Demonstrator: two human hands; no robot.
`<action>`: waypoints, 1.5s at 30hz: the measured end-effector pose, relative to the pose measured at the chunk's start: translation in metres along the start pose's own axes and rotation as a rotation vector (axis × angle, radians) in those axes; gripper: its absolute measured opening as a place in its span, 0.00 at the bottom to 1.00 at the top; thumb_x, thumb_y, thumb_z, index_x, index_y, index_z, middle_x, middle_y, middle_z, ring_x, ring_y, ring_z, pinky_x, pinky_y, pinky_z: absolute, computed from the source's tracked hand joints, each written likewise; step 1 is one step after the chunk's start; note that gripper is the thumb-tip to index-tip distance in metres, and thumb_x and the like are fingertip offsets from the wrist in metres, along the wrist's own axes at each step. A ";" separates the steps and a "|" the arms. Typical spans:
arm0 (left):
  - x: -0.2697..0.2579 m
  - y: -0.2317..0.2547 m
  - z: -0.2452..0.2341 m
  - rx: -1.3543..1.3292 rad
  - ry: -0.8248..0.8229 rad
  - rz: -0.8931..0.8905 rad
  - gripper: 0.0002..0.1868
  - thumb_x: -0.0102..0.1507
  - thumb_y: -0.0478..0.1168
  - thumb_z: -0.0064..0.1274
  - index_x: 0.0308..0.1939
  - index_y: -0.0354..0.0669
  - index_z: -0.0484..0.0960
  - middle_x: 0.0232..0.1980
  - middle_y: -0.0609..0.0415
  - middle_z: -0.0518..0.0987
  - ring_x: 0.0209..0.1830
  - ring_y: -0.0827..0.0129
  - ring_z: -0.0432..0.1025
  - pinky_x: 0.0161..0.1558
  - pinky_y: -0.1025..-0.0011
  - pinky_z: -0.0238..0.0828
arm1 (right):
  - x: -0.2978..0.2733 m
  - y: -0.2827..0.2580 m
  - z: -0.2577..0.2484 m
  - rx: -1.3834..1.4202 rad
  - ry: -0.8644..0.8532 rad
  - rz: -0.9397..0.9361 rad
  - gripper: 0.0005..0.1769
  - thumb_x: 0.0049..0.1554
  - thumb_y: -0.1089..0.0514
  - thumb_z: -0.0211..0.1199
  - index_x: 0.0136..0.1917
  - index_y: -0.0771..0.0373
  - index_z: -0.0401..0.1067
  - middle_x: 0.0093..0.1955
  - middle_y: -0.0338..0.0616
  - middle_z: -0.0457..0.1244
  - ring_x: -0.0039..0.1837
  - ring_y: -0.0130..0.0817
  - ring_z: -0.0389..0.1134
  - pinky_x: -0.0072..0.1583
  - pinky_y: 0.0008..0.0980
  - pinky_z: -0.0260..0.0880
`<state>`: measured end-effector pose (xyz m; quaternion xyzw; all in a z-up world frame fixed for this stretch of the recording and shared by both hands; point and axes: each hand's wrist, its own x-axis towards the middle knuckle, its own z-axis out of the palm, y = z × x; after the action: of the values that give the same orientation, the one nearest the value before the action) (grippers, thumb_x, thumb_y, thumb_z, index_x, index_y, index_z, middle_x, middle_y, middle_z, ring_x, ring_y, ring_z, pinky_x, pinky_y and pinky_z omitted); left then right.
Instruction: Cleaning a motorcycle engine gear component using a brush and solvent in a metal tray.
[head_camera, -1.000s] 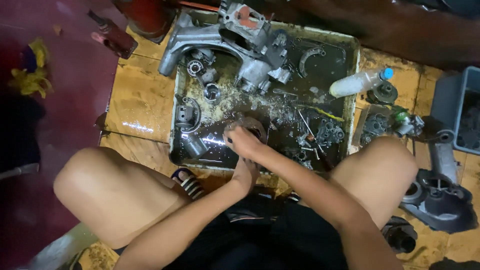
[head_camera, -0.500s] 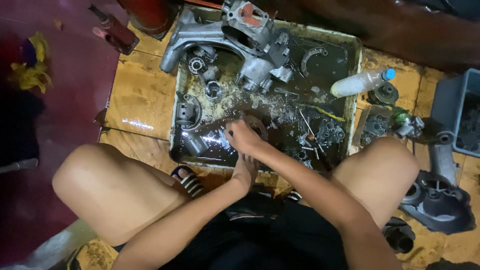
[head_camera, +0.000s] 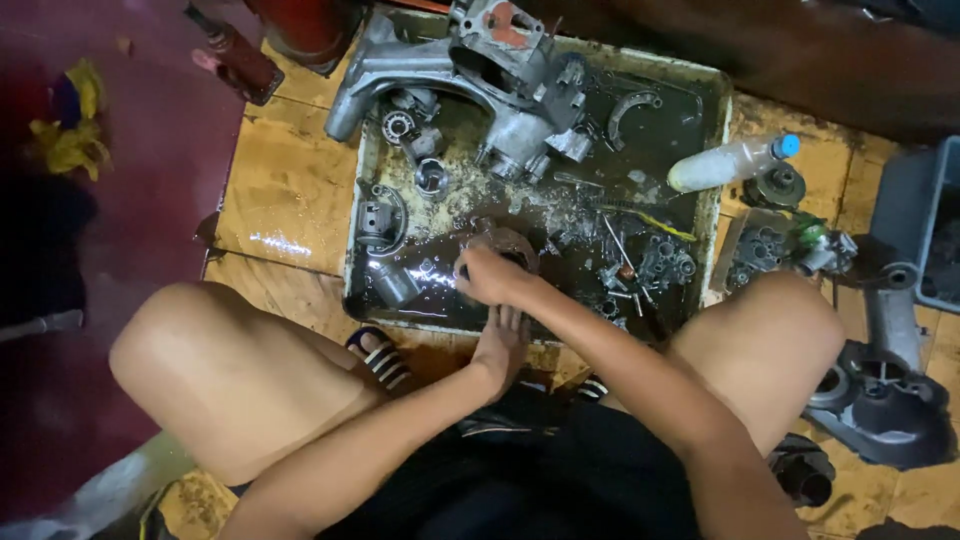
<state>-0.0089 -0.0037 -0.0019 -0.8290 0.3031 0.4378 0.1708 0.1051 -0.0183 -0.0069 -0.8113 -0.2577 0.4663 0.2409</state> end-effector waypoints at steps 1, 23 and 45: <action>0.002 0.005 0.002 -0.004 -0.002 -0.001 0.42 0.71 0.53 0.46 0.82 0.45 0.44 0.84 0.39 0.43 0.84 0.40 0.36 0.78 0.41 0.35 | 0.011 0.014 0.007 -0.001 -0.005 -0.002 0.21 0.64 0.54 0.57 0.61 0.75 0.70 0.58 0.64 0.67 0.46 0.44 0.73 0.40 0.38 0.75; 0.059 0.029 0.050 -0.259 0.105 -0.025 0.32 0.74 0.51 0.35 0.80 0.46 0.52 0.83 0.36 0.46 0.83 0.37 0.39 0.76 0.38 0.36 | 0.024 0.026 0.033 0.006 0.169 -0.016 0.13 0.59 0.58 0.60 0.54 0.71 0.73 0.51 0.60 0.66 0.50 0.51 0.72 0.47 0.43 0.75; 0.067 0.025 0.060 -0.323 0.045 0.008 0.36 0.72 0.48 0.41 0.81 0.42 0.48 0.81 0.32 0.50 0.80 0.31 0.45 0.74 0.35 0.39 | 0.021 0.024 0.039 0.036 0.392 -0.225 0.13 0.64 0.62 0.54 0.42 0.68 0.77 0.38 0.57 0.69 0.36 0.40 0.71 0.37 0.33 0.70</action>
<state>-0.0331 -0.0137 -0.0915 -0.8541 0.2358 0.4628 0.0265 0.0850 -0.0164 -0.0527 -0.8480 -0.2865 0.2744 0.3515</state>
